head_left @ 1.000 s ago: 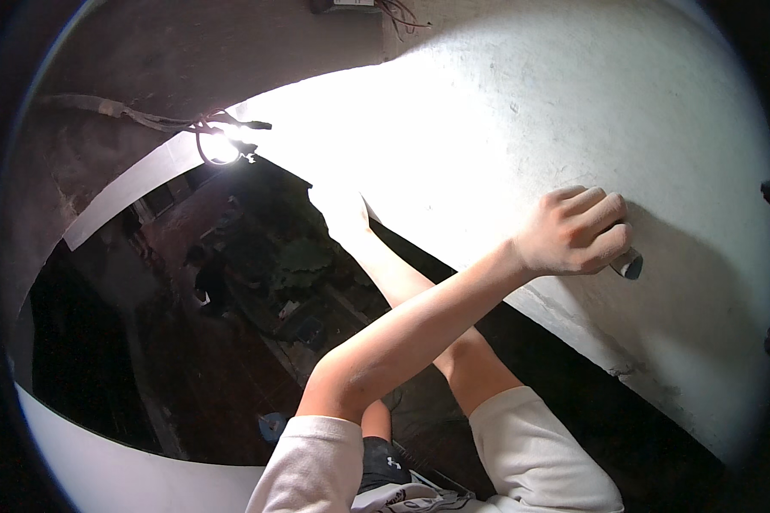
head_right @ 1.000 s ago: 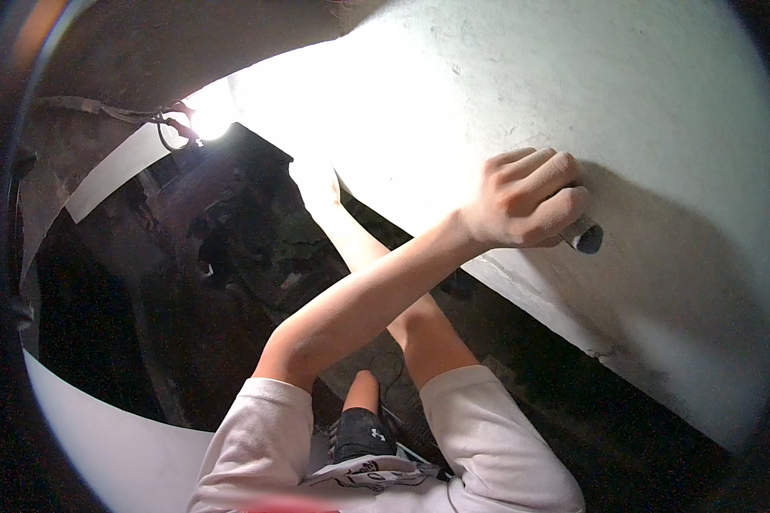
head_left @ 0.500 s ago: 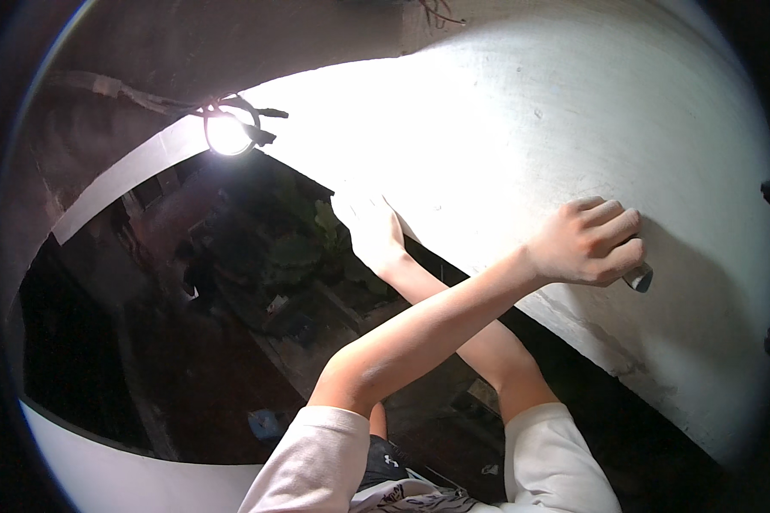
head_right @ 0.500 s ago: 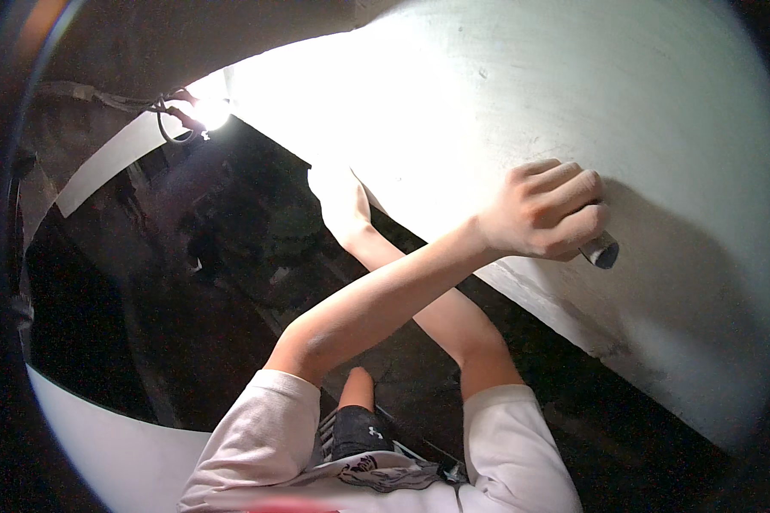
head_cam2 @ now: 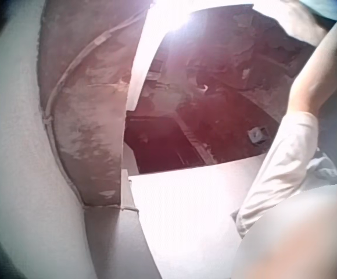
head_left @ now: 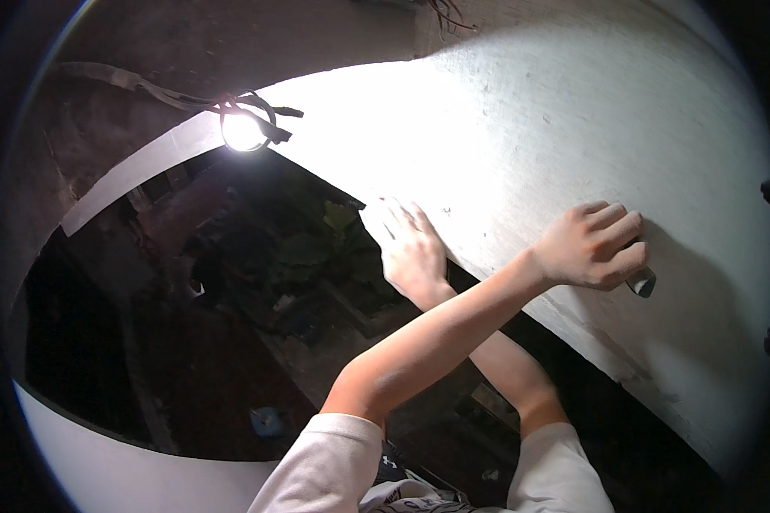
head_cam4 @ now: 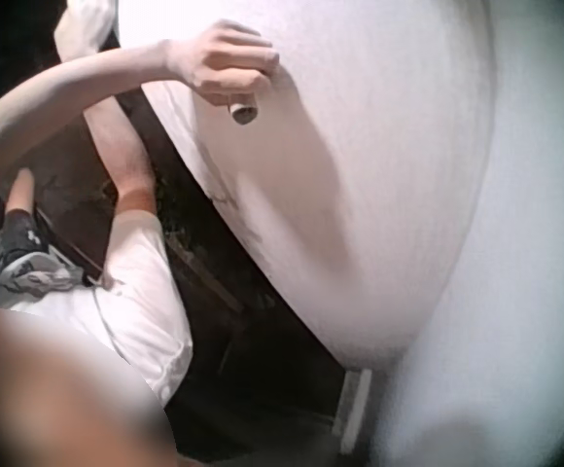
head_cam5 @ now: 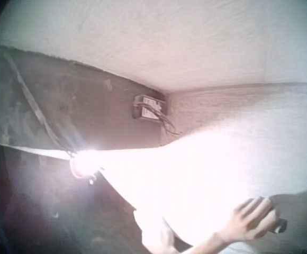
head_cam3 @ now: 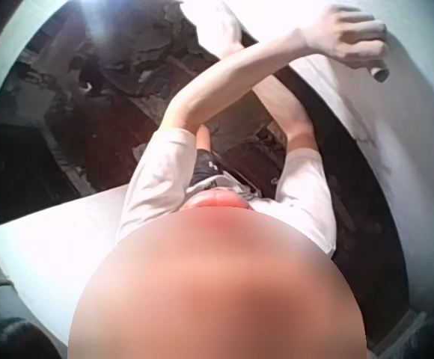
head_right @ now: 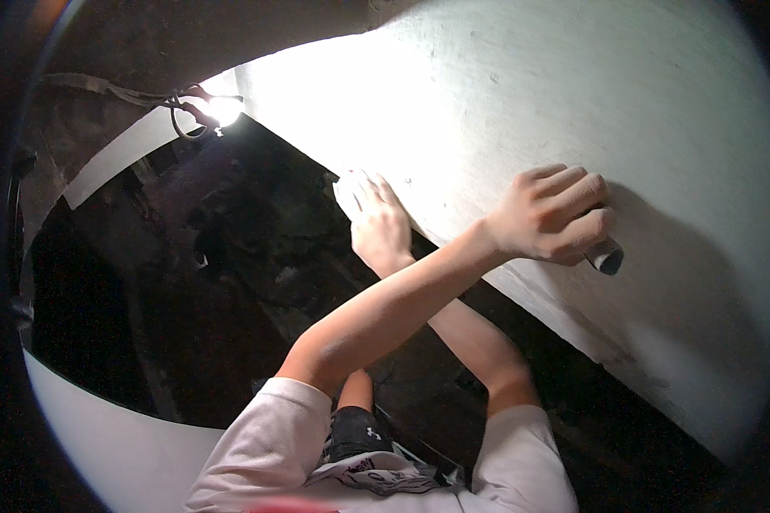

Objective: The person smooths a white wall surface using a sanding block and a putty knife. They alternate between sanding and scraping motions while standing on a ladder, with another person visible below.

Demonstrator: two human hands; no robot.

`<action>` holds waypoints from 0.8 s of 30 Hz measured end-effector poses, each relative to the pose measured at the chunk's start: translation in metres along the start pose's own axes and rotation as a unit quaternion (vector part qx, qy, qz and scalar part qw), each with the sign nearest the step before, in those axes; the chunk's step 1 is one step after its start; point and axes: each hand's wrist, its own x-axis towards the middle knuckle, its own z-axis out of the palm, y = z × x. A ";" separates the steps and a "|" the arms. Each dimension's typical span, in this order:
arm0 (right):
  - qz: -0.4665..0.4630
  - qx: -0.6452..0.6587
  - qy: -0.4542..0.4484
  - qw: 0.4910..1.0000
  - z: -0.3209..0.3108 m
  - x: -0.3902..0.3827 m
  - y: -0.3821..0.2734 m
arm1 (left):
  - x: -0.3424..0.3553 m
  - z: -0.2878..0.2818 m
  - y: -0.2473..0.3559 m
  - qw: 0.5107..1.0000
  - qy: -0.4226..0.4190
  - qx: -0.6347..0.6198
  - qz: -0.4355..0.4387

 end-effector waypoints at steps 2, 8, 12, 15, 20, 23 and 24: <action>0.003 -0.006 -0.004 1.000 -0.026 -0.039 0.020 | -0.001 0.002 -0.001 1.000 0.002 -0.005 0.002; 0.087 -0.054 -0.153 0.983 -0.097 -0.133 0.044 | -0.004 0.001 -0.001 1.000 -0.023 -0.005 -0.004; 0.140 -0.095 -0.124 0.978 -0.149 -0.192 0.056 | 0.000 -0.002 -0.003 1.000 -0.015 -0.004 -0.007; 0.189 -0.168 -0.149 0.956 -0.182 -0.223 0.066 | 0.011 -0.010 -0.009 1.000 -0.004 -0.005 -0.004; 0.186 -0.333 -0.073 0.922 -0.224 -0.262 0.072 | 0.029 -0.040 -0.025 1.000 -0.009 0.005 0.018; 0.196 -0.308 -0.071 0.928 -0.235 -0.277 0.076 | 0.033 -0.049 -0.026 0.999 -0.035 0.002 0.020; 0.205 -0.293 -0.085 0.930 -0.236 -0.279 0.076 | 0.034 -0.050 -0.026 0.999 -0.034 0.010 0.023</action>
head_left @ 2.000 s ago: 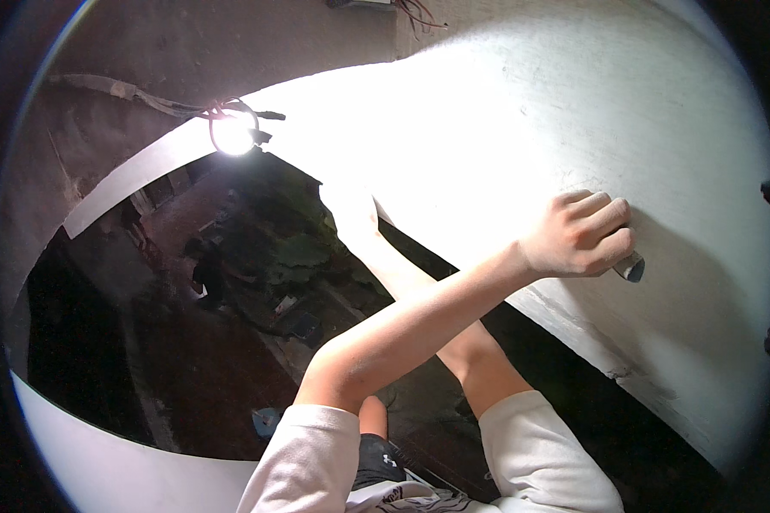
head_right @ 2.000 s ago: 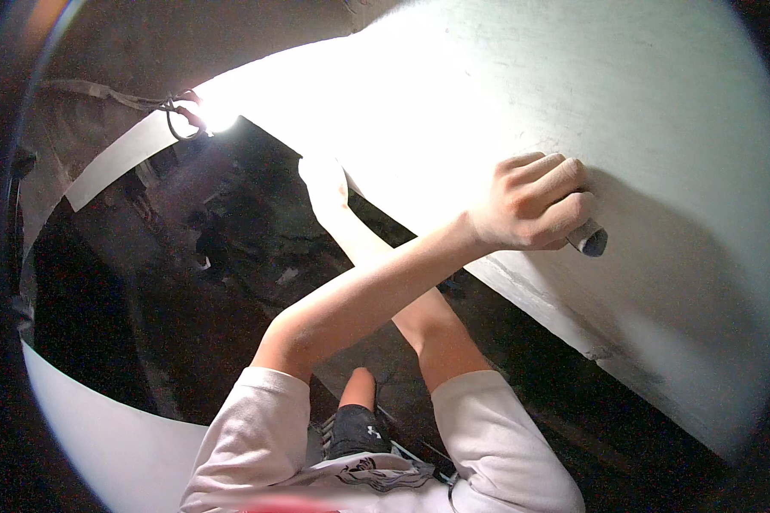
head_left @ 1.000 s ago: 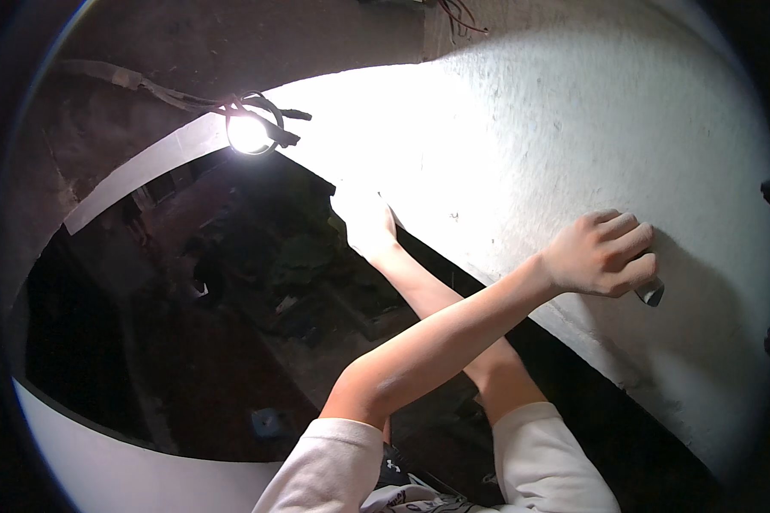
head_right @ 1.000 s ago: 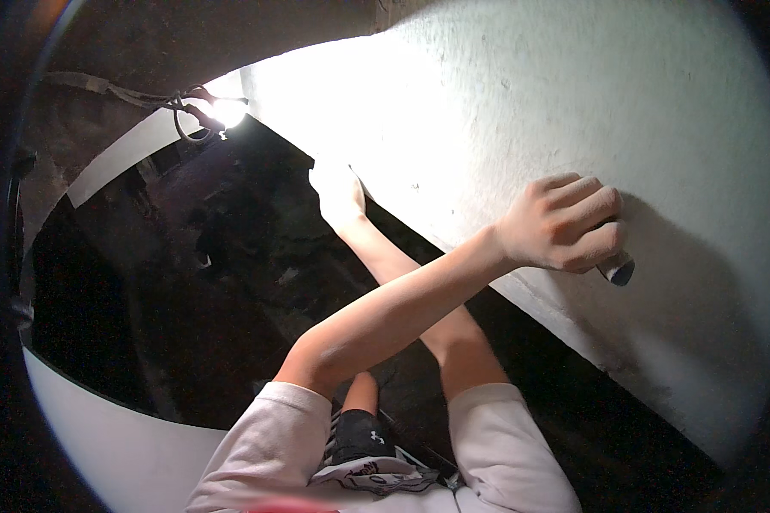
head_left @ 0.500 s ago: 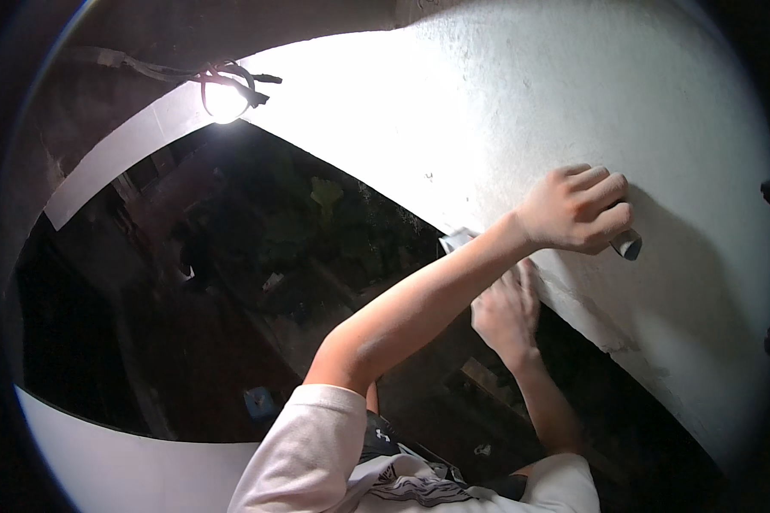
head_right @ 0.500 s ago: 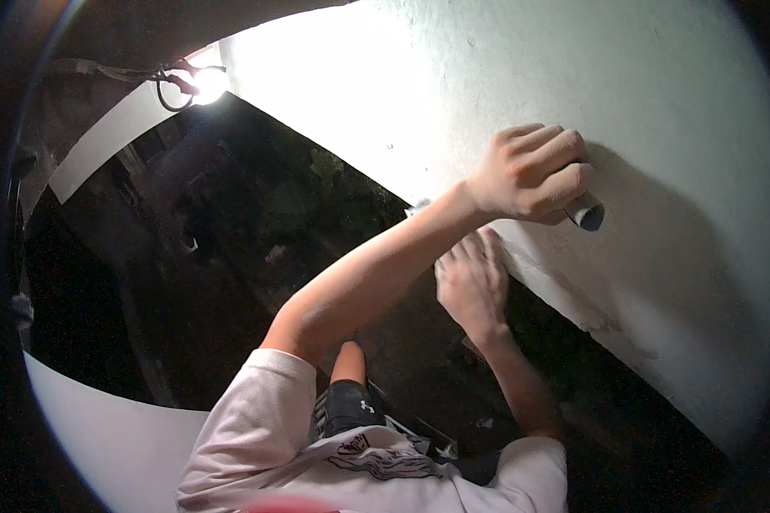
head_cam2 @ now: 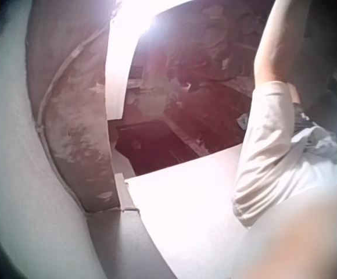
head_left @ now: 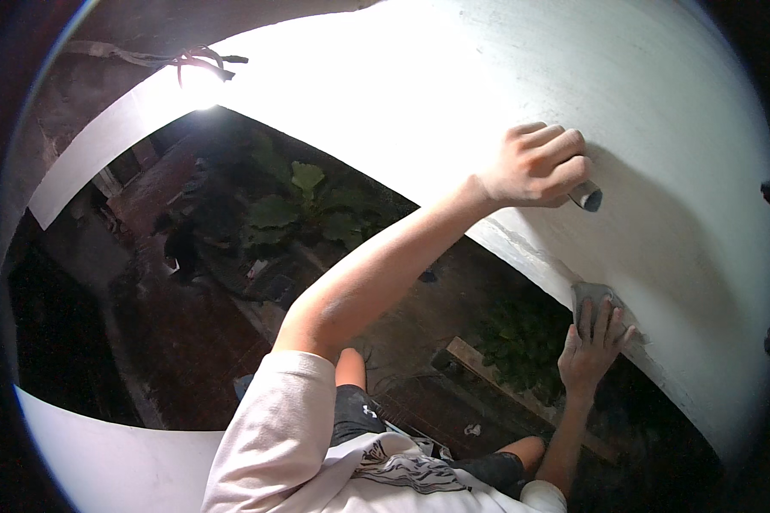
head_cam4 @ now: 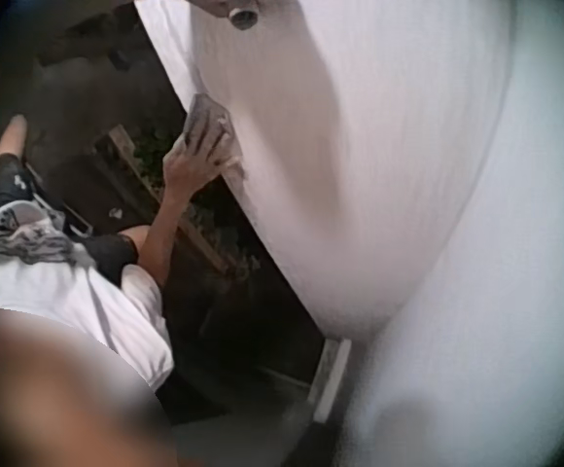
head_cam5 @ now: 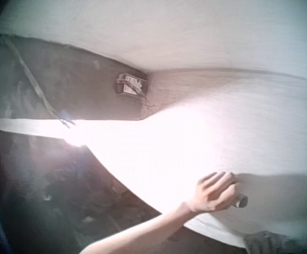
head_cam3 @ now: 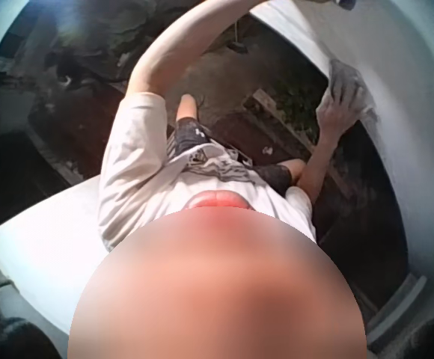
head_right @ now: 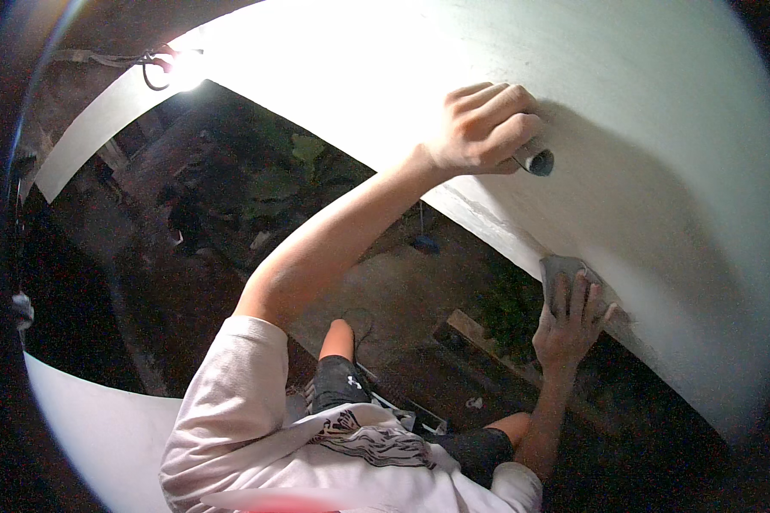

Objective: The person smooths a white wall surface using a sanding block and a putty knife. They alternate between sanding and scraping motions while standing on a ladder, with another person visible below.

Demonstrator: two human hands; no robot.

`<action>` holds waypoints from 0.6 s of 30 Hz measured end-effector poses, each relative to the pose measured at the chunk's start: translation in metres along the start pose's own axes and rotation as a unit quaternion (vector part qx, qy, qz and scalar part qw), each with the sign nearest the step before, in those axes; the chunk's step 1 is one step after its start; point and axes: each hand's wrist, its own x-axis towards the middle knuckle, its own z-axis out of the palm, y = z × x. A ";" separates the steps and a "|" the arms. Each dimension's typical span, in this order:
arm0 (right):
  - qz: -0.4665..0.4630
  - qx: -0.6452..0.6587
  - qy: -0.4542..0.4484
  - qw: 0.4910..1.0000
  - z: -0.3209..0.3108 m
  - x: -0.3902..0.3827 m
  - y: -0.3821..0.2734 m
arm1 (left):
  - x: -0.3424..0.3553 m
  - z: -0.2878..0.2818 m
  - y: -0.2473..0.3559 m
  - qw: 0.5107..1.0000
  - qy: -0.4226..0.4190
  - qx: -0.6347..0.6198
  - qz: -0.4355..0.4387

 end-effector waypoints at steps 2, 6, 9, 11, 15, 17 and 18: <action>-0.006 0.007 -0.008 1.000 -0.003 -0.005 -0.002 | 0.002 -0.001 0.001 1.000 -0.003 0.008 0.001; 0.065 0.167 0.034 0.983 -0.022 -0.018 -0.022 | 0.000 -0.002 0.011 0.999 -0.015 -0.004 -0.033; 0.101 0.205 0.182 0.956 -0.041 -0.032 -0.040 | -0.017 -0.011 0.045 0.993 -0.024 -0.036 -0.107; 0.119 0.235 0.148 0.953 -0.056 -0.043 -0.043 | -0.045 -0.034 0.089 0.974 -0.075 -0.082 -0.198; 0.086 0.203 0.155 0.963 -0.070 -0.046 -0.036 | -0.116 -0.092 0.198 0.868 -0.157 -0.143 -0.449; 0.057 0.192 0.149 0.968 -0.076 -0.044 -0.030 | -0.150 -0.120 0.246 0.764 -0.245 -0.163 -0.574; 0.030 0.164 0.158 0.973 -0.080 -0.041 -0.028 | -0.164 -0.134 0.262 0.746 -0.270 -0.155 -0.589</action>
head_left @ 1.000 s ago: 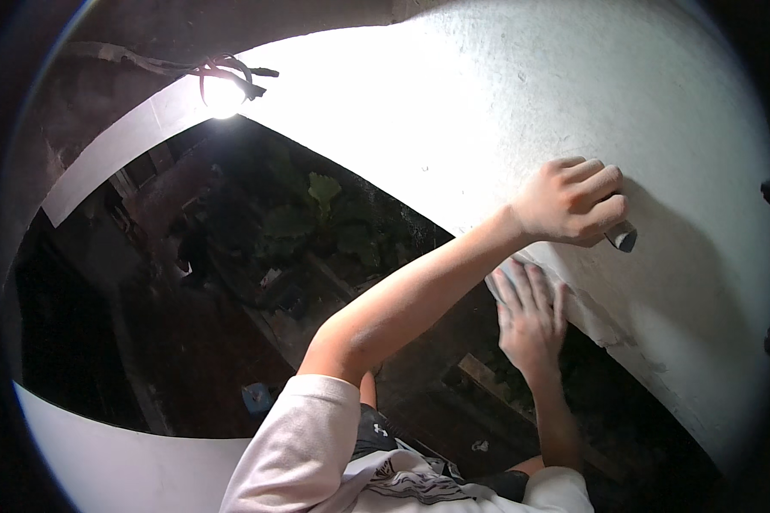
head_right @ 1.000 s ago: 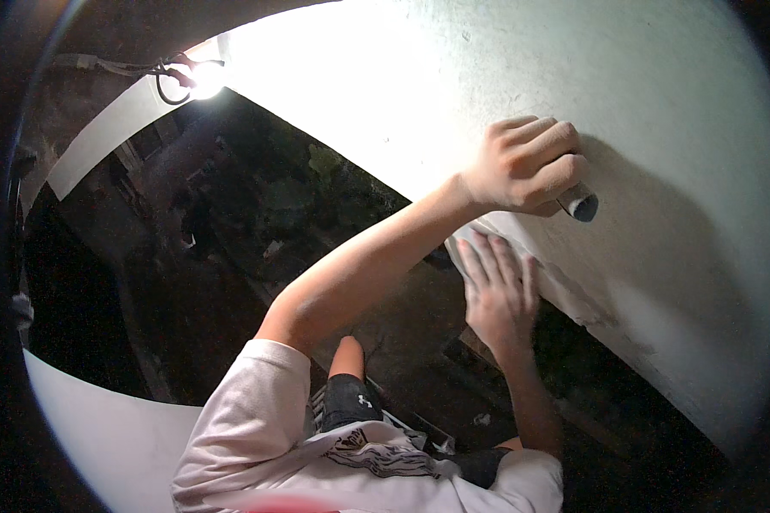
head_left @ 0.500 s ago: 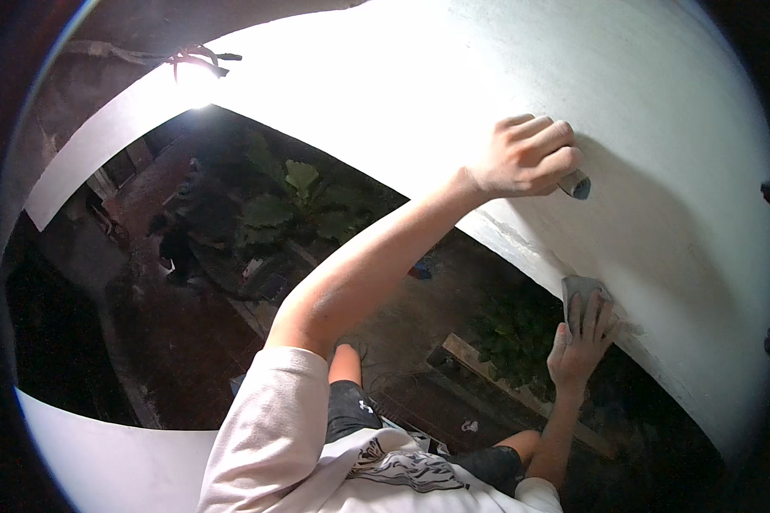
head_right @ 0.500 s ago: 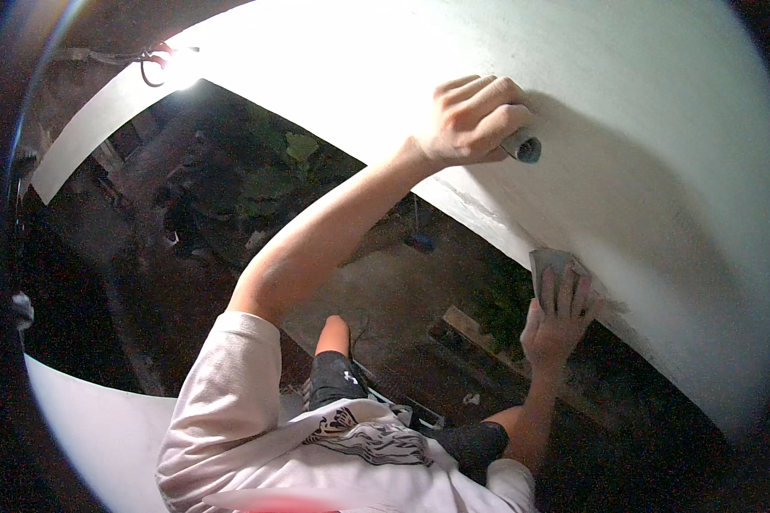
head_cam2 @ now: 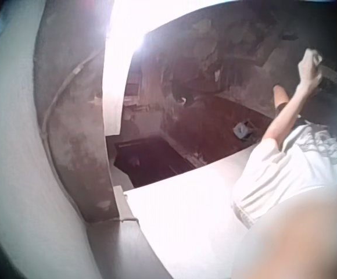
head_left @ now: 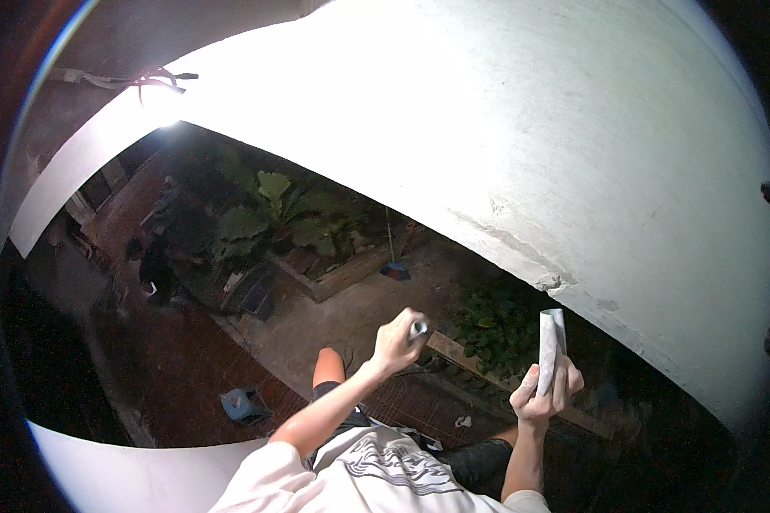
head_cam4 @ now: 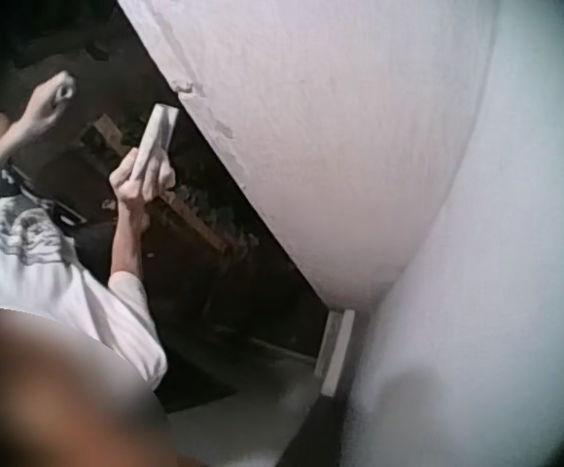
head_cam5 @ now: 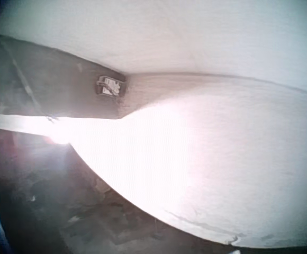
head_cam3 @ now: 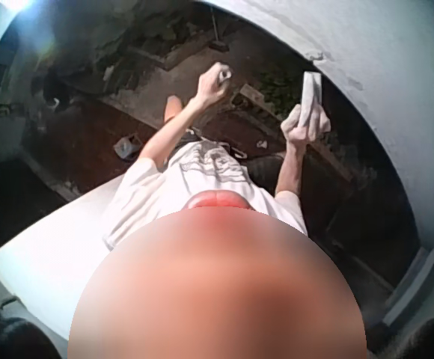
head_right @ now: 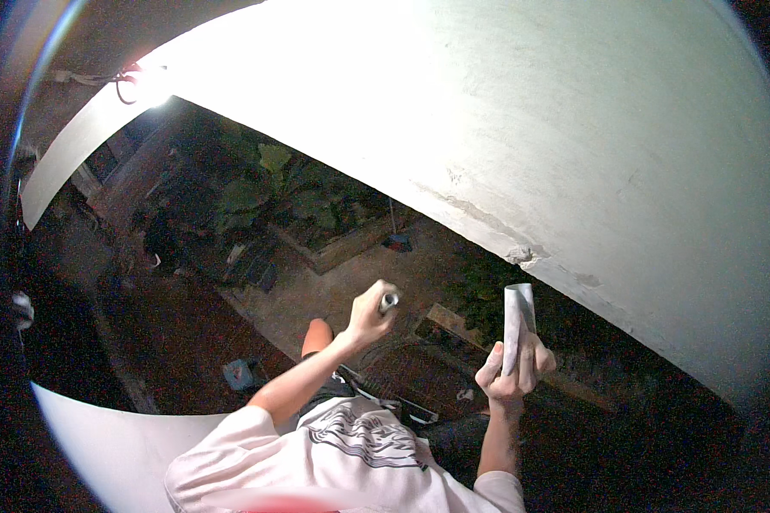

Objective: The person smooths a white wall surface using a sanding block and a putty knife. They alternate between sanding and scraping motions while standing on a ladder, with another person visible below.

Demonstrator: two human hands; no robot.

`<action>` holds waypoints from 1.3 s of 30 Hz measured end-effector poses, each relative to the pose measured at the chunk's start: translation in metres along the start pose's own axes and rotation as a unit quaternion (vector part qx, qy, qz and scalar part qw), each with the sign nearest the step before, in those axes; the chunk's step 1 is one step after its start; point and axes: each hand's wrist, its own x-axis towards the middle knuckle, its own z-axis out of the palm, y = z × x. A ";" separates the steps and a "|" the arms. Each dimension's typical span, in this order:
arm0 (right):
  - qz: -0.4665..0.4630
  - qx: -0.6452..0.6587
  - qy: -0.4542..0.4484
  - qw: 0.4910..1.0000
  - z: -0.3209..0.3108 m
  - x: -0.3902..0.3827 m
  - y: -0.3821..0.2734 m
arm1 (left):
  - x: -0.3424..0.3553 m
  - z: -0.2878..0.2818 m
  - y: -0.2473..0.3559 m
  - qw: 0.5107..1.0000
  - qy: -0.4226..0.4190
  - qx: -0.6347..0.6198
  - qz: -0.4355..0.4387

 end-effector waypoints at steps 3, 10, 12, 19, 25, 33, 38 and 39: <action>-0.043 0.069 -0.068 0.994 -0.006 0.015 0.002 | -0.036 -0.002 -0.017 0.992 -0.057 -0.030 -0.106; -0.146 0.224 -0.127 0.955 -0.003 0.033 -0.043 | -0.013 -0.038 0.048 0.775 -0.145 -0.490 -0.372; -0.171 0.229 -0.158 0.945 0.006 0.031 -0.058 | 0.001 -0.048 0.071 0.760 -0.116 -0.547 -0.331; -0.172 0.255 -0.179 0.935 0.016 0.024 -0.074 | 0.032 -0.067 0.090 0.770 -0.039 -0.491 -0.406; -0.094 0.256 -0.339 0.900 0.033 0.024 -0.071 | 0.032 -0.068 0.077 0.774 -0.102 -0.503 -0.370; -0.207 0.133 -0.287 0.926 0.063 0.024 -0.042 | 0.030 -0.075 0.068 0.744 -0.082 -0.562 -0.353; -0.228 -0.019 -0.153 0.961 0.108 0.069 0.007 | 0.020 -0.076 0.060 0.793 0.007 -0.469 -0.389; -0.223 -0.073 -0.173 0.957 0.119 0.078 0.005 | 0.018 -0.078 0.058 0.796 0.025 -0.445 -0.410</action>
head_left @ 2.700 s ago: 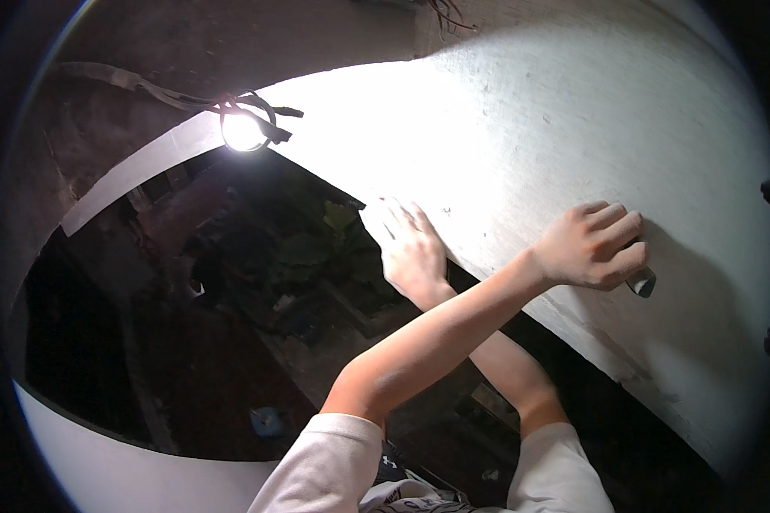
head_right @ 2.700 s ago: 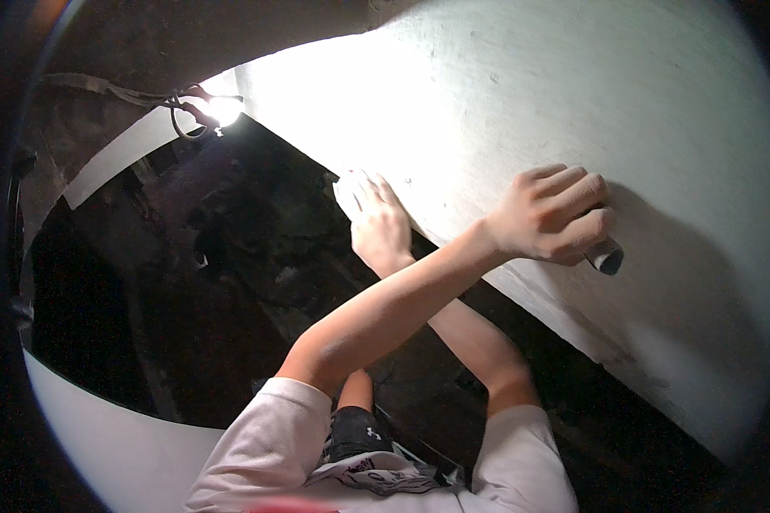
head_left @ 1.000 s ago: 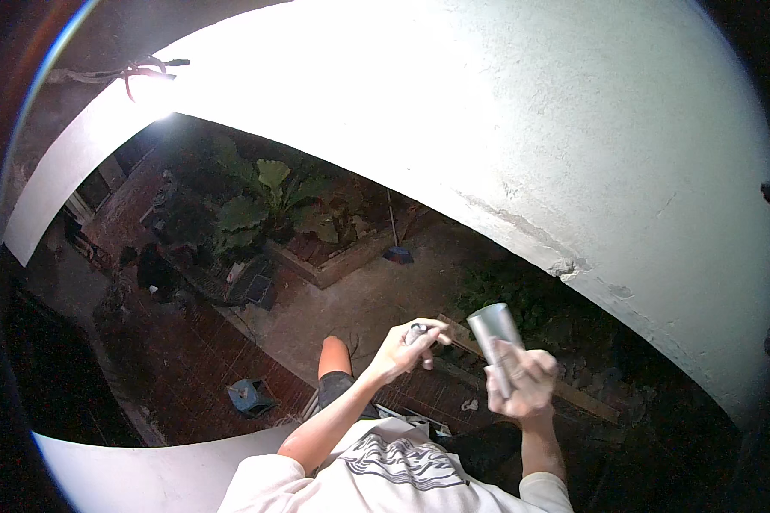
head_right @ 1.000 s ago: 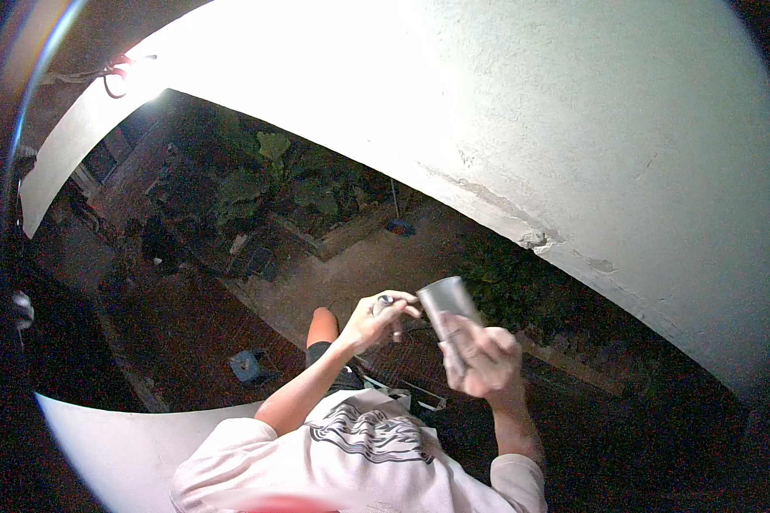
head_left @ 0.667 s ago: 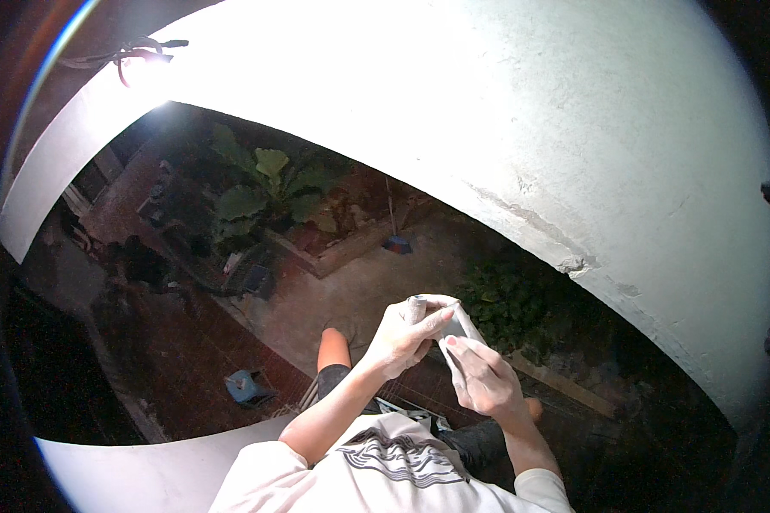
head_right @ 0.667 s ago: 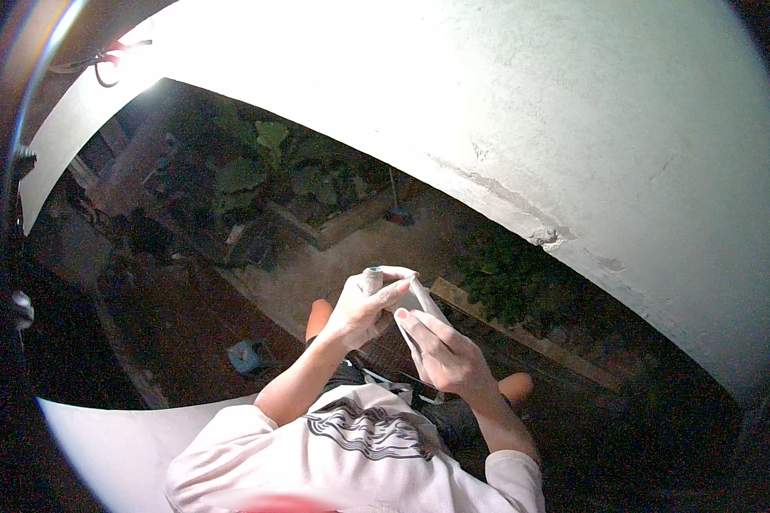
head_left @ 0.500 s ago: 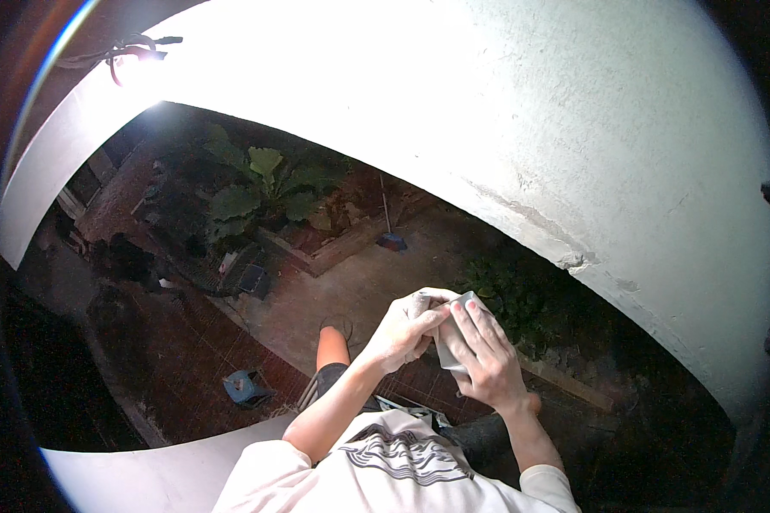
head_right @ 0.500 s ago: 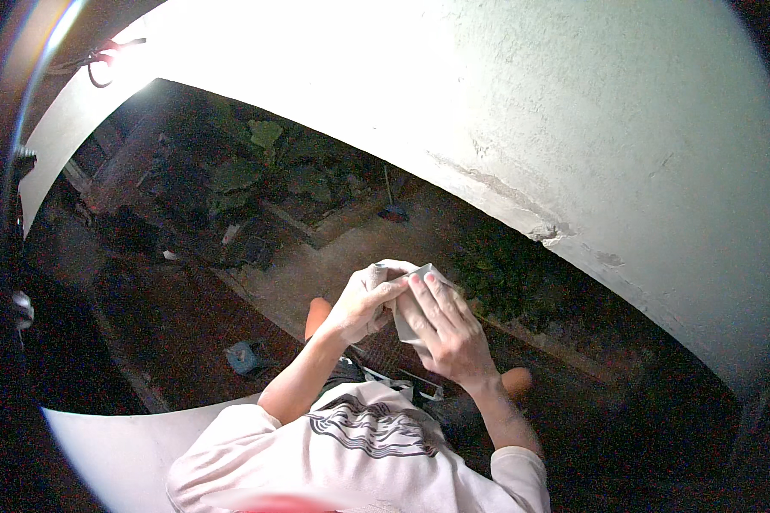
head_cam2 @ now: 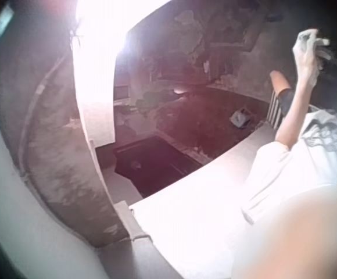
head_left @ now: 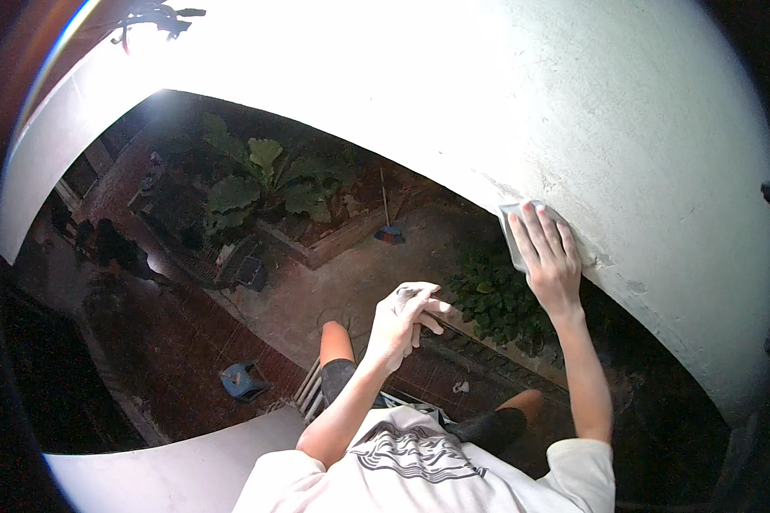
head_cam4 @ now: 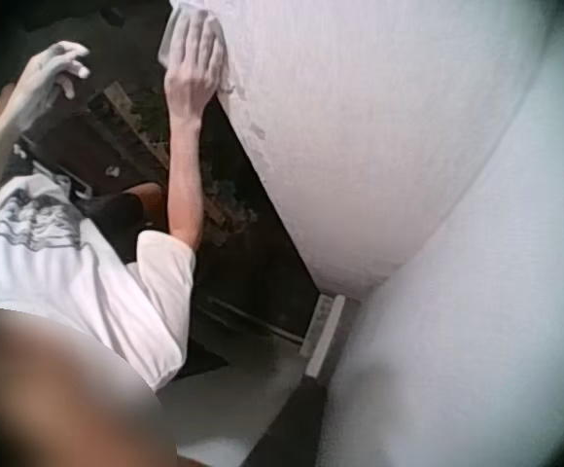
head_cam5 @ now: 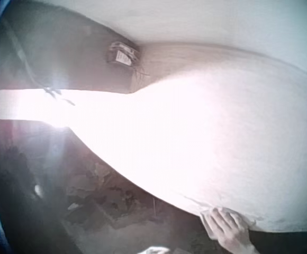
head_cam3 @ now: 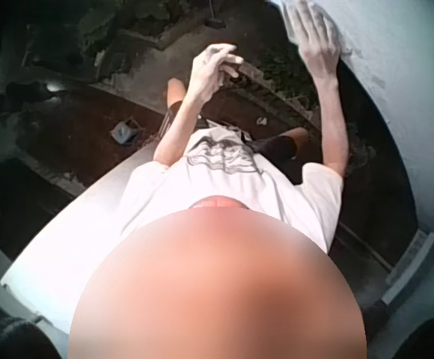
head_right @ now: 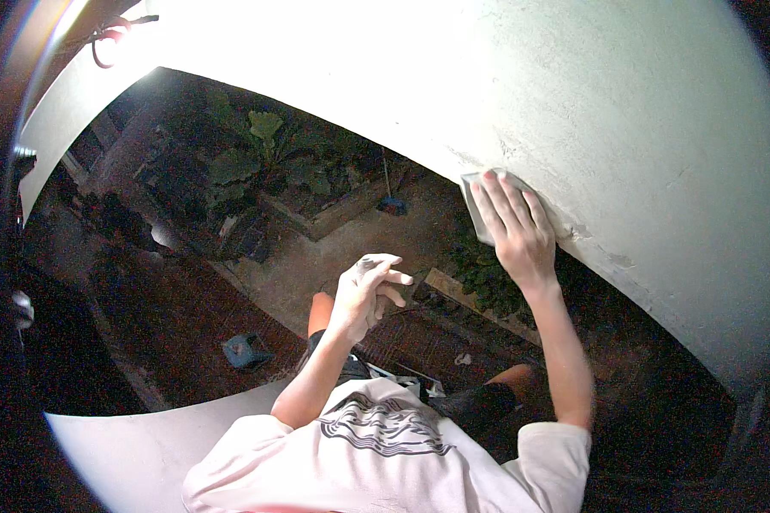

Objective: The person smooths a white wall surface using a sanding block and a putty knife. They alternate between sanding and scraping motions while standing on a ladder, with another person visible below.

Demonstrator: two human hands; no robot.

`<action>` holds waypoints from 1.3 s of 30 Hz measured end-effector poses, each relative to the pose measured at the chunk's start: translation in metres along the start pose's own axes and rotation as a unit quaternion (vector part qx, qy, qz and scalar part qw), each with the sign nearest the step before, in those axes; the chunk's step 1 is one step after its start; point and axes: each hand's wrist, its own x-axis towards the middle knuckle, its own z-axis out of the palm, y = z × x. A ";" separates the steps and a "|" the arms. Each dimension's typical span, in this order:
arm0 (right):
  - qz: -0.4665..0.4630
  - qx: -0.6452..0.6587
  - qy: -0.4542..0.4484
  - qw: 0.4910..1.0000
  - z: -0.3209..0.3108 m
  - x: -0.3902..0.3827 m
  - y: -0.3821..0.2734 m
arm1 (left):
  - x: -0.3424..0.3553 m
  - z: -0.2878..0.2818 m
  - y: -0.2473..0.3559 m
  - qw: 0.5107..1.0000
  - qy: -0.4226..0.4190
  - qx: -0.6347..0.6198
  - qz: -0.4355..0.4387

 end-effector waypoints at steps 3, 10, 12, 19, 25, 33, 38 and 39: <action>-0.070 -0.130 0.066 0.987 0.022 0.051 -0.011 | -0.001 -0.005 -0.002 0.999 -0.007 -0.028 0.020; -0.125 -0.070 0.012 0.990 0.054 0.207 -0.089 | 0.003 -0.007 -0.010 0.999 0.017 0.005 0.035; -0.097 0.016 0.039 0.994 0.065 0.244 -0.107 | 0.005 -0.011 -0.014 0.998 0.038 0.010 0.048; -0.089 0.089 0.005 0.992 0.089 0.322 -0.157 | 0.015 -0.027 -0.025 0.987 0.150 -0.013 0.046; -0.106 -0.118 -0.002 0.987 0.035 0.311 -0.097 | 0.013 -0.026 -0.032 0.980 0.185 -0.059 0.052; 0.039 -0.162 0.100 0.981 -0.041 0.241 -0.064 | 0.003 -0.032 -0.008 0.987 0.138 -0.071 0.043; -0.111 -0.167 -0.099 0.975 0.003 0.152 -0.091 | 0.004 -0.040 -0.008 0.992 0.115 -0.037 0.030; -0.119 -0.164 -0.042 0.978 0.012 0.134 -0.081 | 0.009 -0.040 -0.011 0.991 0.124 -0.035 0.023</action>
